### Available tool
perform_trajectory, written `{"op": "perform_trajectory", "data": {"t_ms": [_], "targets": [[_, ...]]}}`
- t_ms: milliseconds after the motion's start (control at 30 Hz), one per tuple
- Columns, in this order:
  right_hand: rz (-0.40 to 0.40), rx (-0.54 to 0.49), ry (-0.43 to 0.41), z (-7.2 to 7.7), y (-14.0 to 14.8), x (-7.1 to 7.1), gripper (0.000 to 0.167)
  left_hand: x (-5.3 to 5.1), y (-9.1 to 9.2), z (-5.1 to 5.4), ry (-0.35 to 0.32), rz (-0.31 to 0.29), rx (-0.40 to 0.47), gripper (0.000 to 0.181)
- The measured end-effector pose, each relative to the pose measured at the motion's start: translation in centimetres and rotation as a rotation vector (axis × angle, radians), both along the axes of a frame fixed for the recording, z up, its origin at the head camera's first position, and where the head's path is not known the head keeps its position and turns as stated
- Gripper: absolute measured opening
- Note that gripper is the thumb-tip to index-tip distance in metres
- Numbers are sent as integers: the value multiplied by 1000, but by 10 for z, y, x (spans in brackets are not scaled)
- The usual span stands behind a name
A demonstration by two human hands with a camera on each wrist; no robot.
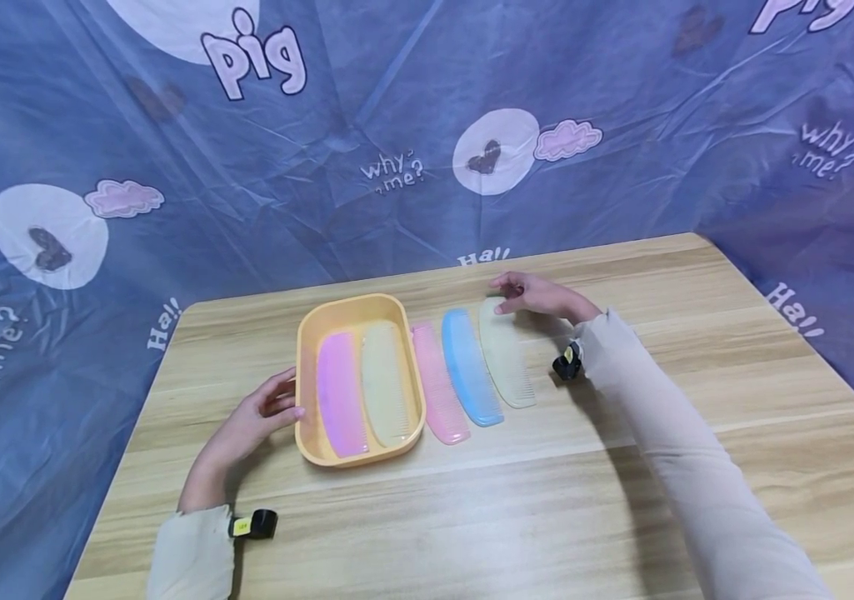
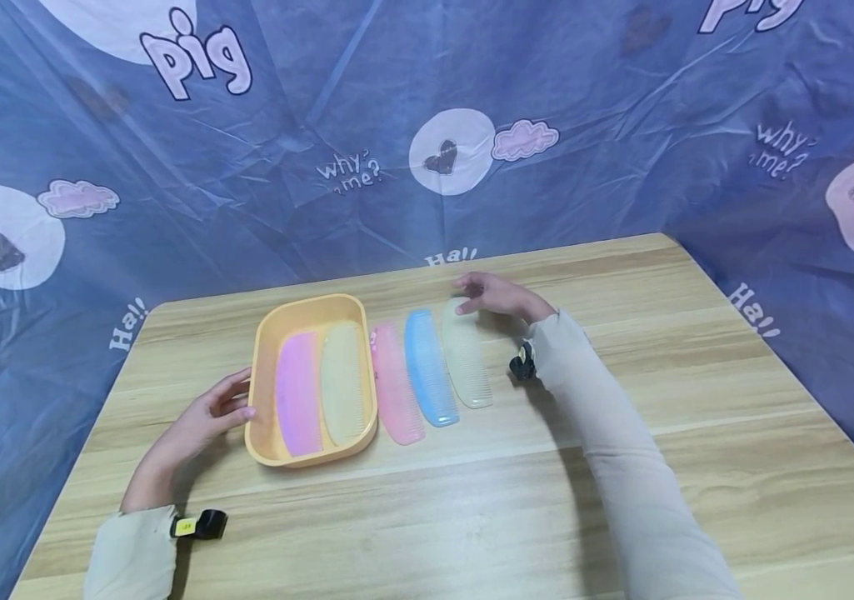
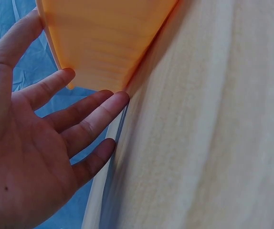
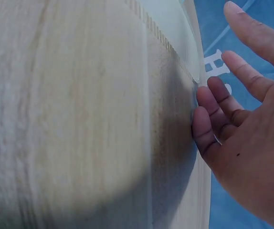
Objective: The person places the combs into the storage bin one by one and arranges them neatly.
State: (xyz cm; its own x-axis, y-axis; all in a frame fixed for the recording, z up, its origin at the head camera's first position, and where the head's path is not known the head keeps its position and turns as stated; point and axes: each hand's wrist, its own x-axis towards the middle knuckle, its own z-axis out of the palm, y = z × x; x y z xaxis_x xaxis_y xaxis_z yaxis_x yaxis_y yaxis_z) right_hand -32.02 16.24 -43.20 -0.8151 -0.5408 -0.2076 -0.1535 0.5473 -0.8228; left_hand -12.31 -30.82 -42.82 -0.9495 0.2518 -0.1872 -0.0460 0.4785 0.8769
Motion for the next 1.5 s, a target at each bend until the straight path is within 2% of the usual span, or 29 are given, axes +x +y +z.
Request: {"op": "perform_trajectory", "data": {"t_ms": [633, 800, 967, 1233, 1500], "targets": [[48, 65, 99, -13, 5, 0, 64, 11, 7, 2, 3, 14, -5, 70], [55, 92, 130, -11, 2, 3, 61, 13, 7, 3, -13, 15, -15, 71], [48, 107, 114, -6, 0, 6, 57, 14, 9, 4, -27, 20, -27, 72], [41, 124, 92, -7, 3, 3, 56, 14, 10, 2, -19, 26, -24, 72], [38, 187, 72, 1, 7, 5, 55, 14, 11, 4, -5, 26, -32, 72]]}}
